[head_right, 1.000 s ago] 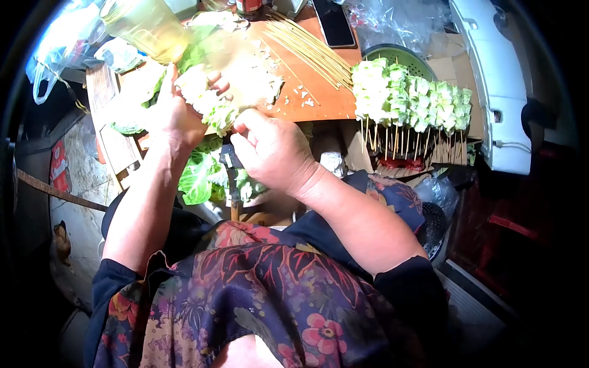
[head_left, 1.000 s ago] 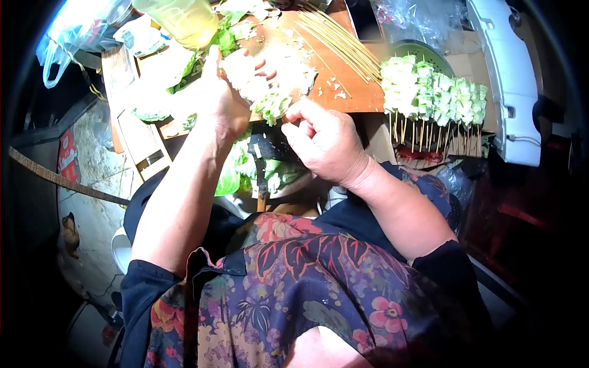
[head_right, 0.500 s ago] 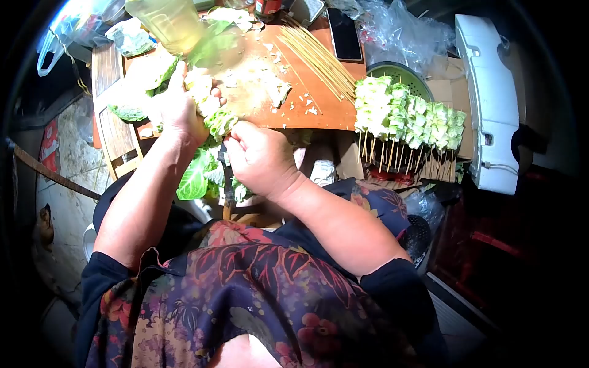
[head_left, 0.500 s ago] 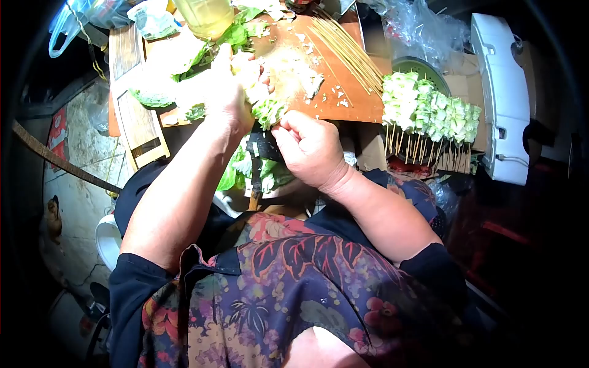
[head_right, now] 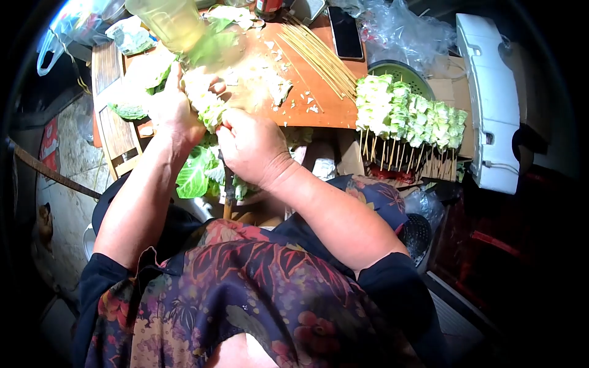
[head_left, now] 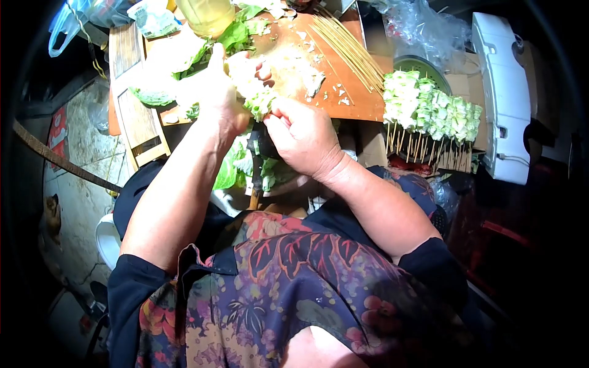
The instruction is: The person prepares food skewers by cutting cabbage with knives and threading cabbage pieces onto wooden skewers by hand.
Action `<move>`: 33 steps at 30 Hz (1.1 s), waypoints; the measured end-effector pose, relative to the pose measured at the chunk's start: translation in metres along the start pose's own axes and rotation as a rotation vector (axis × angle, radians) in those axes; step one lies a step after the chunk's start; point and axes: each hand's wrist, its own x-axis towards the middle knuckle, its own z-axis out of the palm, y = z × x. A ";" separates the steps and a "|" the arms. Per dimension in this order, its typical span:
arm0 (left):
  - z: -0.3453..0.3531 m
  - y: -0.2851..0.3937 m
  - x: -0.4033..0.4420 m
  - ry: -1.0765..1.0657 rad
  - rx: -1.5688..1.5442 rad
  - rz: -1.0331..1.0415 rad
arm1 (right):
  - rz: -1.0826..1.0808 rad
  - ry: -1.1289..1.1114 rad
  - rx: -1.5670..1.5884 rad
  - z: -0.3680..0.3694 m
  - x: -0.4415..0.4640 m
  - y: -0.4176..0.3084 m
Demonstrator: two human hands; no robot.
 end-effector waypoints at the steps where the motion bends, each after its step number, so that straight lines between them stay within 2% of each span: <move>1: -0.002 0.002 0.002 -0.003 0.041 -0.005 | 0.011 -0.004 -0.005 -0.002 0.001 0.000; 4: -0.025 0.004 0.022 0.049 0.143 -0.027 | 0.021 -0.029 -0.049 -0.010 0.000 0.006; 5: -0.034 0.006 0.028 0.163 0.265 -0.049 | 0.024 -0.023 -0.054 -0.013 0.000 0.009; 6: -0.029 0.007 0.023 0.156 0.266 -0.054 | 0.057 -0.037 -0.089 -0.018 0.001 0.013; 8: -0.018 0.012 0.007 0.204 0.435 -0.007 | 0.094 -0.045 -0.131 -0.025 0.004 0.024; 10: -0.031 0.018 0.015 0.148 0.513 0.073 | 0.167 -0.019 -0.257 -0.033 0.010 0.041; 13: -0.037 0.029 0.014 0.114 0.870 0.272 | 0.213 0.080 -0.348 -0.042 0.013 0.078; 14: -0.041 0.032 0.018 0.094 0.911 0.269 | 0.243 0.095 -0.398 -0.046 0.012 0.089; 16: -0.034 0.031 0.007 -0.038 0.850 0.226 | 0.282 0.100 -0.458 -0.051 0.010 0.113; 18: -0.028 0.020 -0.008 -0.226 1.069 0.388 | 0.391 0.058 -0.548 -0.057 0.007 0.119; 19: -0.021 0.011 -0.020 -0.370 1.074 0.462 | 0.387 0.062 -0.559 -0.057 0.004 0.131; 20: -0.015 0.006 -0.039 -0.427 1.123 0.414 | 0.384 0.066 -0.571 -0.057 0.001 0.143; 21: -0.008 0.003 -0.057 -0.539 1.277 0.528 | 0.387 0.063 -0.571 -0.058 0.000 0.143; 23: 0.003 0.001 -0.085 -0.864 1.325 0.738 | 0.391 0.088 -0.673 -0.060 -0.004 0.138; 24: 0.008 0.002 -0.098 -0.963 1.349 0.778 | 0.394 0.082 -0.671 -0.061 -0.007 0.132; 25: 0.012 -0.002 -0.109 -1.037 1.260 0.898 | 0.277 0.115 -0.736 -0.061 -0.010 0.123; 26: 0.018 -0.001 -0.126 -1.164 1.152 0.847 | 0.160 0.151 -0.798 -0.061 -0.014 0.114; 27: 0.018 -0.003 -0.141 -1.317 1.393 0.847 | 0.120 0.129 -0.752 -0.059 -0.018 0.105; 28: 0.025 -0.012 -0.159 -1.148 1.044 1.189 | 0.123 0.128 -0.746 -0.055 -0.025 0.099; 30: 0.037 -0.015 -0.184 -1.278 0.723 1.172 | 0.160 -0.138 -0.587 -0.043 -0.040 0.091; 31: 0.036 -0.018 -0.203 -1.218 0.717 1.173 | 0.119 -0.208 -0.589 -0.032 -0.051 0.099; 33: 0.036 -0.020 -0.225 -1.196 0.750 1.154 | 0.196 -0.454 -0.652 -0.018 -0.066 0.099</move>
